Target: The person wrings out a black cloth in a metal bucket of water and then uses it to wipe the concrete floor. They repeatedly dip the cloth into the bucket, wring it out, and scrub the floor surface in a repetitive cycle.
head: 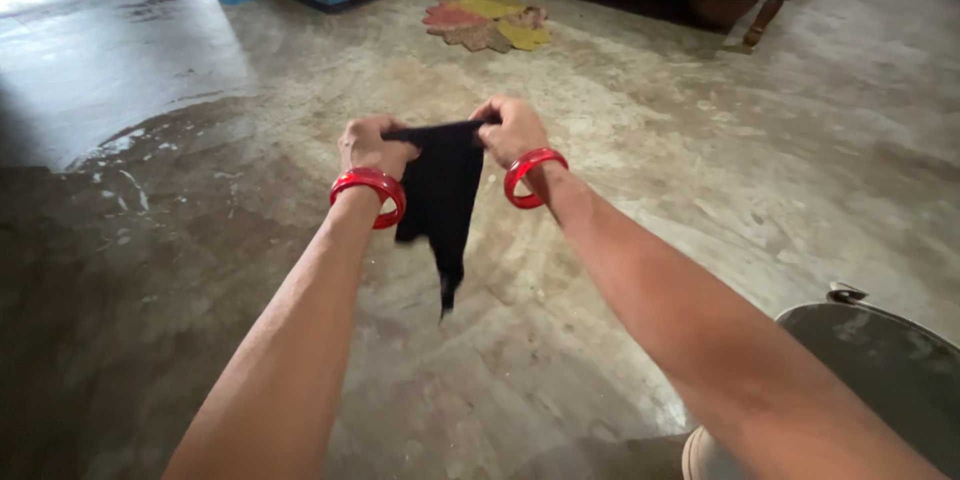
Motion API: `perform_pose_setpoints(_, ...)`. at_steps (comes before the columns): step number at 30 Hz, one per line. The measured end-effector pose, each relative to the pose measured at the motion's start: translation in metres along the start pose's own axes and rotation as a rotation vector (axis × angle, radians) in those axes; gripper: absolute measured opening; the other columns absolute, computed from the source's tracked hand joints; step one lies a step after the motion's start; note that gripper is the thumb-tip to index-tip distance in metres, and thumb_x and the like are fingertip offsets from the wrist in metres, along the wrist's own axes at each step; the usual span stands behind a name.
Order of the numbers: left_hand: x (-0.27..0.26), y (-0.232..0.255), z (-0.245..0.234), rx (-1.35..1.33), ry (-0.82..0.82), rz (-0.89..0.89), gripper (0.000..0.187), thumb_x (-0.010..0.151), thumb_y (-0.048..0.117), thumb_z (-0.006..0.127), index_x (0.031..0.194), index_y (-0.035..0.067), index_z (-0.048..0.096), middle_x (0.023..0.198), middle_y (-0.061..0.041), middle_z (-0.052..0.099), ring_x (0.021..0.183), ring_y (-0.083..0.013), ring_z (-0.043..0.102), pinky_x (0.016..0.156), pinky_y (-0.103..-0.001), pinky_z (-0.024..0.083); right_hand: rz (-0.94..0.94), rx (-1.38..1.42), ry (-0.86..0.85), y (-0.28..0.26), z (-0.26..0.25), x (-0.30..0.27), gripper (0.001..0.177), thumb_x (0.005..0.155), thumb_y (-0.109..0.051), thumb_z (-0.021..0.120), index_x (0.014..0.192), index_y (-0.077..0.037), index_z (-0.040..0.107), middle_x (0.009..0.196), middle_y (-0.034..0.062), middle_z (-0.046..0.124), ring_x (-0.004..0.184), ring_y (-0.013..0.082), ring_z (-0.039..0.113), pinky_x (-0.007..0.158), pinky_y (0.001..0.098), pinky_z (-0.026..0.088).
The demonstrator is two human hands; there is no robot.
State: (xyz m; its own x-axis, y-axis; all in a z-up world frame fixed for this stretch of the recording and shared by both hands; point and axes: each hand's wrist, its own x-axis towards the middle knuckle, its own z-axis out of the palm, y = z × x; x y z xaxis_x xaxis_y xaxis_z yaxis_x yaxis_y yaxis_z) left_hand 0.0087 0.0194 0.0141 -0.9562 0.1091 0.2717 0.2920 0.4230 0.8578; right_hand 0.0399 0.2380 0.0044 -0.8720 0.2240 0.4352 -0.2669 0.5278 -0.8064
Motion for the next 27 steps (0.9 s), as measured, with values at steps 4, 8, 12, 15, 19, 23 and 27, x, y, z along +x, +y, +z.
perform_pose_setpoints(4, -0.007, -0.015, 0.016, -0.02, -0.096, 0.232, 0.032, 0.07, 0.006, 0.078, 0.101, 0.015, 0.083, 0.088, -0.009, 0.079, 0.081, -0.0178, 0.075, 0.079, -0.033, 0.058, -0.102, -0.156, 0.067, 0.019, -0.025, -0.022, 0.019, 0.075, -0.009, 0.065, 0.092, -0.006, 0.074, 0.085, 0.0093, 0.077, 0.082, 0.022, 0.074, 0.076, 0.0335, 0.057)
perform_pose_setpoints(8, -0.024, -0.069, 0.038, 0.192, -0.632, 0.034, 0.036, 0.068, 0.015, 0.079, 0.104, 0.017, 0.081, 0.091, -0.012, 0.081, 0.085, -0.0221, 0.076, 0.081, -0.036, 0.058, -0.023, -0.423, -0.27, 0.1, -0.039, -0.077, 0.02, 0.076, -0.013, 0.063, 0.091, -0.009, 0.077, 0.09, 0.0118, 0.076, 0.086, 0.0281, 0.074, 0.077, 0.0371, 0.056)
perform_pose_setpoints(12, -0.034, -0.145, 0.046, 0.46, -0.526, 0.02, 0.035, 0.069, 0.02, 0.082, 0.104, 0.012, 0.081, 0.103, -0.016, 0.077, 0.102, -0.0307, 0.073, 0.093, -0.039, 0.057, 0.123, -0.642, -0.767, 0.207, -0.032, -0.133, 0.059, 0.066, -0.003, 0.054, 0.12, -0.013, 0.074, 0.119, 0.0151, 0.073, 0.115, 0.0352, 0.066, 0.099, 0.0426, 0.052)
perform_pose_setpoints(15, -0.044, -0.191, 0.048, 0.523, -0.434, 0.006, 0.036, 0.073, 0.023, 0.082, 0.108, 0.011, 0.079, 0.118, -0.017, 0.072, 0.117, -0.0345, 0.065, 0.1, -0.041, 0.053, 0.034, -0.662, -0.71, 0.257, -0.012, -0.136, 0.054, 0.077, -0.009, 0.053, 0.129, -0.011, 0.07, 0.131, 0.0153, 0.07, 0.126, 0.0355, 0.064, 0.106, 0.0414, 0.05)
perform_pose_setpoints(19, -0.074, -0.216, 0.061, 0.556, -0.403, -0.115, 0.054, 0.082, 0.042, 0.078, 0.127, 0.015, 0.067, 0.144, -0.007, 0.057, 0.131, -0.031, 0.055, 0.104, -0.05, 0.048, -0.176, -0.728, -0.516, 0.255, 0.052, -0.141, 0.059, 0.093, -0.028, 0.057, 0.148, -0.008, 0.05, 0.156, 0.0163, 0.044, 0.144, 0.036, 0.041, 0.117, 0.0474, 0.036)
perform_pose_setpoints(23, -0.105, -0.234, 0.072, 0.626, -0.404, -0.065, 0.067, 0.084, 0.05, 0.071, 0.142, 0.021, 0.054, 0.157, -0.001, 0.043, 0.15, -0.0201, 0.034, 0.115, -0.061, 0.031, -0.016, -0.886, -0.334, 0.225, 0.115, -0.147, 0.069, 0.098, -0.043, 0.054, 0.157, -0.011, 0.034, 0.166, 0.0101, 0.029, 0.151, 0.0311, 0.028, 0.115, 0.0561, 0.03)
perform_pose_setpoints(27, -0.114, -0.261, 0.084, 0.789, -0.44, -0.001, 0.075, 0.086, 0.057, 0.059, 0.152, 0.027, 0.037, 0.165, 0.001, 0.026, 0.152, -0.0181, 0.021, 0.118, -0.064, 0.017, 0.02, -0.874, -0.205, 0.23, 0.127, -0.165, 0.067, 0.102, -0.04, 0.05, 0.158, -0.008, 0.033, 0.166, 0.0121, 0.029, 0.151, 0.0316, 0.028, 0.116, 0.0568, 0.029)
